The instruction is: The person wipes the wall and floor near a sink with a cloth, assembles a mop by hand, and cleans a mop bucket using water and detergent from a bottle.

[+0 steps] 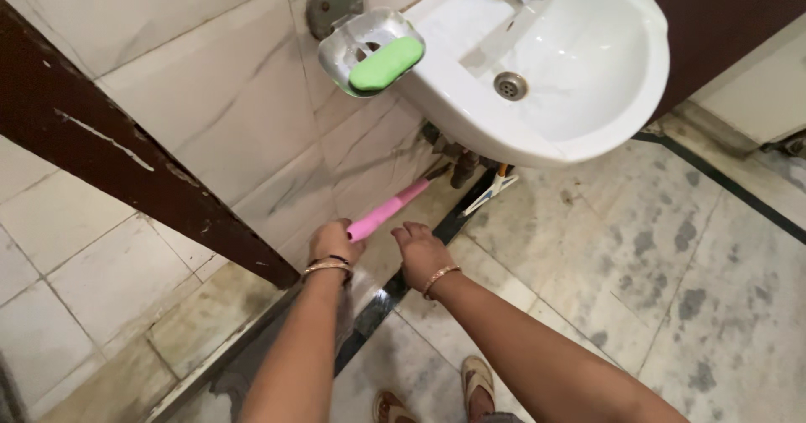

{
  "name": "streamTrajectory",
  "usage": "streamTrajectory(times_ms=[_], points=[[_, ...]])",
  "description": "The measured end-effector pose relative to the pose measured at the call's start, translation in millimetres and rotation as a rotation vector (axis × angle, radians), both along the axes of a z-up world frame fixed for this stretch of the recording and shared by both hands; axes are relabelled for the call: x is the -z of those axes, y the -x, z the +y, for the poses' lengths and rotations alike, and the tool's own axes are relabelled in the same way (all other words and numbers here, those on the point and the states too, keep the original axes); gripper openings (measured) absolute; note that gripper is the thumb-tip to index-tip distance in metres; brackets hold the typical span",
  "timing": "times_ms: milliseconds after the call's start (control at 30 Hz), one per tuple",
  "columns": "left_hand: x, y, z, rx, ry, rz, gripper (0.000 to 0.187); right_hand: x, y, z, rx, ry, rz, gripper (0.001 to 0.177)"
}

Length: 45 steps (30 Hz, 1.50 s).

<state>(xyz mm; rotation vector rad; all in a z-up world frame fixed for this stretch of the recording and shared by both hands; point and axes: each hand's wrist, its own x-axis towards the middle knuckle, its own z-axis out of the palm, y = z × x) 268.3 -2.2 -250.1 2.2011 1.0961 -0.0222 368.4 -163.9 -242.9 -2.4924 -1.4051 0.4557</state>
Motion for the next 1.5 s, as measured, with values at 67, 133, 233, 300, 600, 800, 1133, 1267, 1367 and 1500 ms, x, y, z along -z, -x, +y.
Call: streamTrajectory(times_ms=[67,133,233,300,600,800,1133,1267,1367,1500], points=[[-15,11,5,-0.035,0.045,0.059,0.038,-5,6,6,-0.005,-0.007,0.022,0.062],[-26,28,9,-0.024,0.032,0.056,0.039,-8,13,15,-0.055,-0.058,-0.011,0.065],[-39,65,23,0.016,0.005,0.066,0.045,-13,22,30,-0.090,-0.066,-0.059,0.071],[-54,97,36,0.043,-0.008,0.090,0.048,-15,32,42,-0.105,-0.117,-0.066,0.071],[-238,195,44,-0.012,0.233,0.282,0.036,-58,115,98,-0.212,-0.121,0.087,0.088],[-345,243,28,-0.073,0.222,0.368,0.040,-103,157,131,-0.194,-0.068,0.232,0.044],[-427,249,-4,-0.048,-0.152,0.285,0.062,-62,133,107,-0.250,-0.344,0.586,0.039],[-428,228,-17,-0.237,-0.106,-0.031,0.047,-86,123,102,-0.105,-0.217,0.464,0.035],[-415,215,-18,-0.261,-0.157,-0.197,0.037,-98,109,92,-0.046,-0.208,0.422,0.033],[-370,195,-17,-0.292,-0.178,-0.462,0.030,-95,90,72,0.037,-0.226,0.352,0.029]])
